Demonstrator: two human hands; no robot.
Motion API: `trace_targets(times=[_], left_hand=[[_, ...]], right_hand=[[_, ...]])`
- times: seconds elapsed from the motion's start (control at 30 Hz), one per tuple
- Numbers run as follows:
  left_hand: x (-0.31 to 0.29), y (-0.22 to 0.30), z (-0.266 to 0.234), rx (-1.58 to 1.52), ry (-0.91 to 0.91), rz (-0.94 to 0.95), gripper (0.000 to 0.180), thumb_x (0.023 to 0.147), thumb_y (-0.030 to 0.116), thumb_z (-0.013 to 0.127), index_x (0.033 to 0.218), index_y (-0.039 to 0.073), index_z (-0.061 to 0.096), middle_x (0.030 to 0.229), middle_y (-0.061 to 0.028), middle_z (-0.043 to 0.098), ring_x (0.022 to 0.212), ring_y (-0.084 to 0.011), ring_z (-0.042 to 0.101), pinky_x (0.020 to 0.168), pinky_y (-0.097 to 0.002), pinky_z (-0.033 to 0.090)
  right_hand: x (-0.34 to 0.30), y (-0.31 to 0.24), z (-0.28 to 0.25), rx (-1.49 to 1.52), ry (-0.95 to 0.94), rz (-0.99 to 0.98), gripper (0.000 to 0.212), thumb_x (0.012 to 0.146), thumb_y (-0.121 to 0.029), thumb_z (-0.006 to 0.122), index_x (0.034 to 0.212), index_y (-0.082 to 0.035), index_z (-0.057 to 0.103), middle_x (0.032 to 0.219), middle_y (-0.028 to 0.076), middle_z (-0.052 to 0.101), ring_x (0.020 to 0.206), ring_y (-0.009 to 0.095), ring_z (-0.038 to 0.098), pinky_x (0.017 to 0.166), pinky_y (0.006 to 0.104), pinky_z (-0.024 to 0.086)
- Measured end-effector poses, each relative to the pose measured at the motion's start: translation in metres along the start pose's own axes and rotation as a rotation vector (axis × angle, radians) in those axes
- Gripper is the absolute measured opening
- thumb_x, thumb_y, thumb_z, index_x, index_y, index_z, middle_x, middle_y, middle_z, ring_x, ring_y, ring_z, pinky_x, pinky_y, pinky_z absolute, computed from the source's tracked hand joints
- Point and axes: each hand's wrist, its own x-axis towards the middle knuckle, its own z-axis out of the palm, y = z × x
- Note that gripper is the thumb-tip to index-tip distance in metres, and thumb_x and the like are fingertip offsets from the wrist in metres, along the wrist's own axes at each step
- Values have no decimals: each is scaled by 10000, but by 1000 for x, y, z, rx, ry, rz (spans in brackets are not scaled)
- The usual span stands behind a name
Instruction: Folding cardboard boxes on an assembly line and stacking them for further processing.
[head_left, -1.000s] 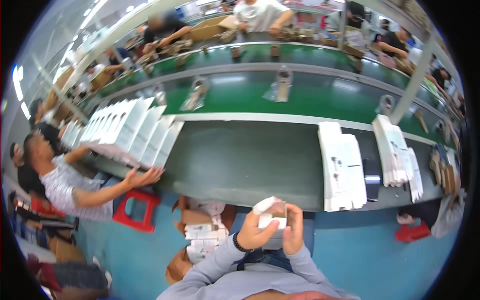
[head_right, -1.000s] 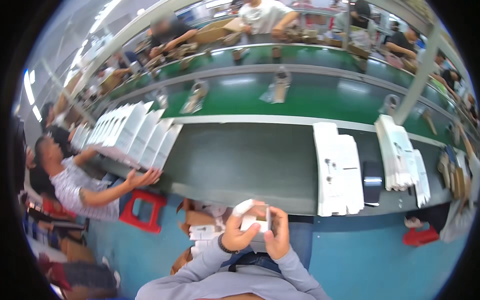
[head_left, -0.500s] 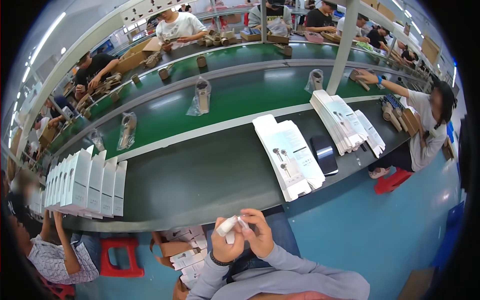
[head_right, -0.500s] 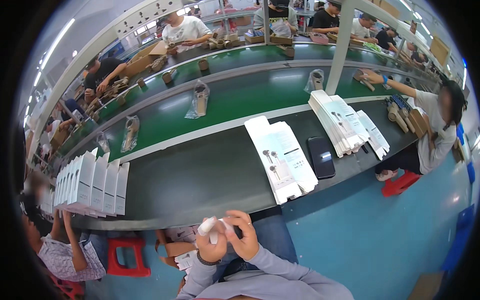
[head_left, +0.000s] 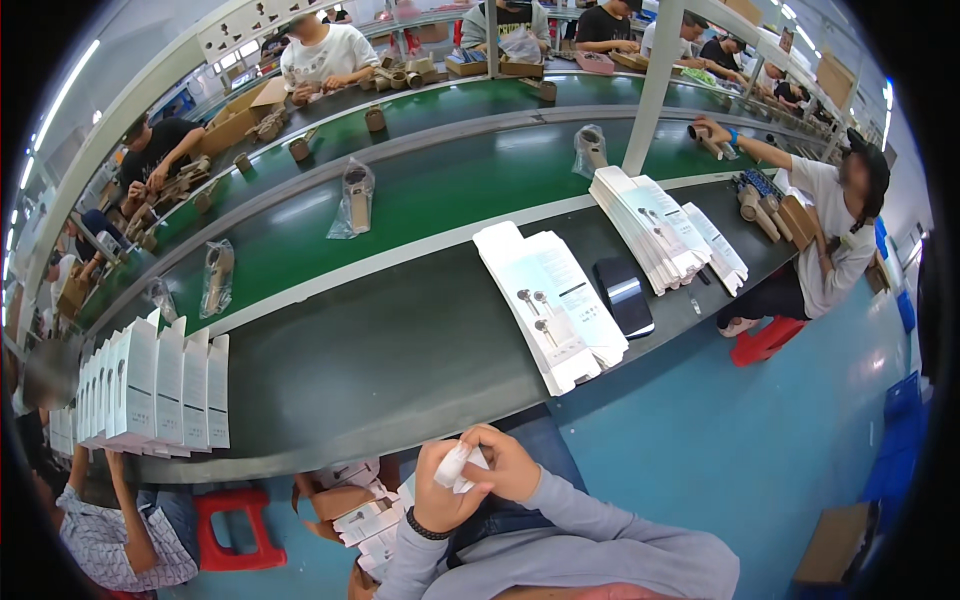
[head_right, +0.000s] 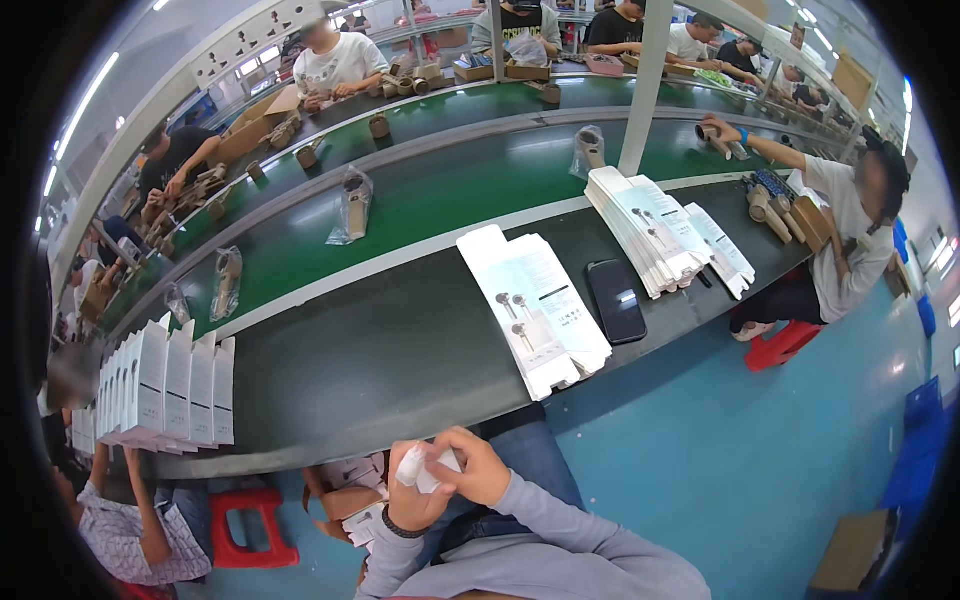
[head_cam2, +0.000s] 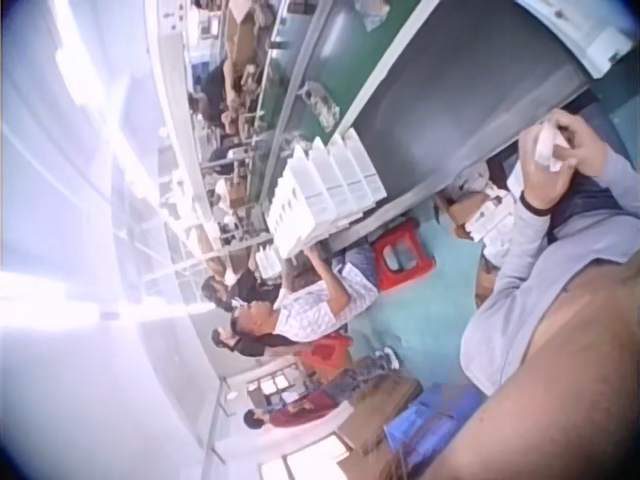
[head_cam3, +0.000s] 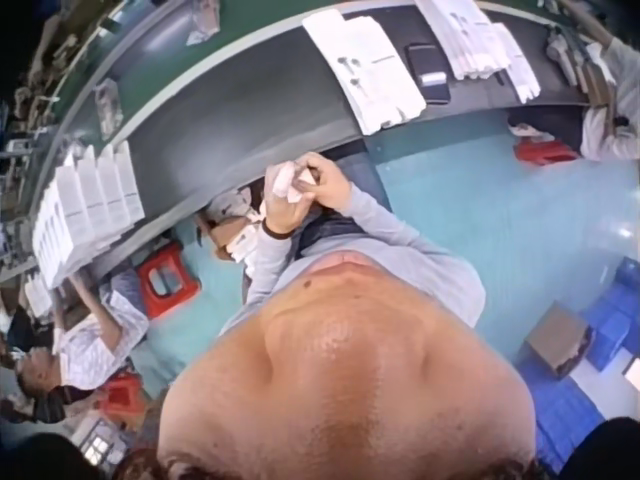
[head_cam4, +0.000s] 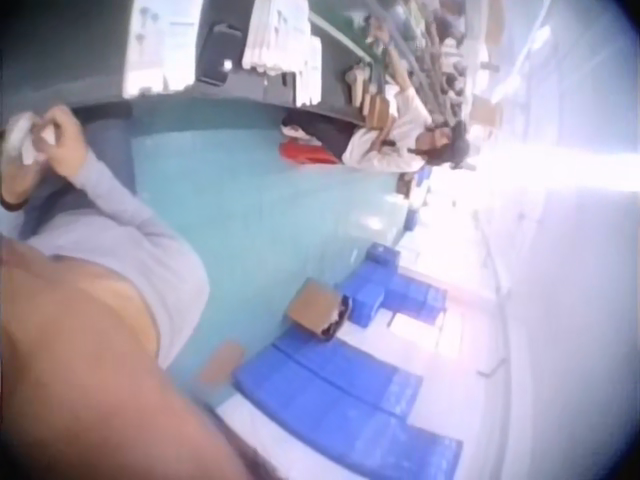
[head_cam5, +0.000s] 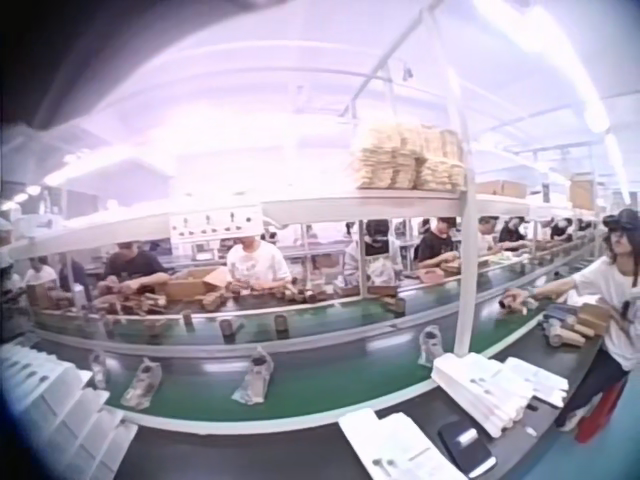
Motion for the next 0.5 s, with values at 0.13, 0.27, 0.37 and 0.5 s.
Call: trace_targets(times=[0.13, 0.27, 0.37, 0.5], left_hand=[[3, 1, 0, 42, -5, 49, 595, 761, 363, 669, 1182, 11, 440, 1001, -139, 483, 861, -259, 500, 725, -357, 422], [5, 3, 0, 89, -10, 52, 596, 757, 363, 672, 1184, 17, 442, 1019, -149, 483, 857, -259, 500, 727, -356, 422], [7, 9, -3, 77, 34, 11, 641, 765, 403, 651, 1214, 13, 411, 1027, -145, 473, 868, -249, 490, 740, -351, 417], [8, 14, -1, -180, 501, -140, 760, 788, 517, 565, 1233, -68, 371, 1079, -147, 456, 939, -229, 470, 786, -344, 389]], right_hand=[[0, 6, -4, -158, -2, -66, 117, 783, -75, 632, 859, -38, 550, 854, 42, 489, 730, 99, 500, 632, 227, 403], [0, 5, -4, -251, -18, -30, 193, 781, -86, 630, 939, -36, 532, 909, 56, 511, 721, 112, 491, 625, 236, 402], [-3, -1, 1, 227, 14, 130, 357, 777, -97, 629, 1095, -39, 479, 988, 92, 526, 779, 131, 525, 652, 247, 423], [-11, -23, -8, -430, -249, -54, 790, 754, -297, 667, 1369, -55, 235, 1068, 157, 519, 961, 198, 568, 757, 291, 457]])
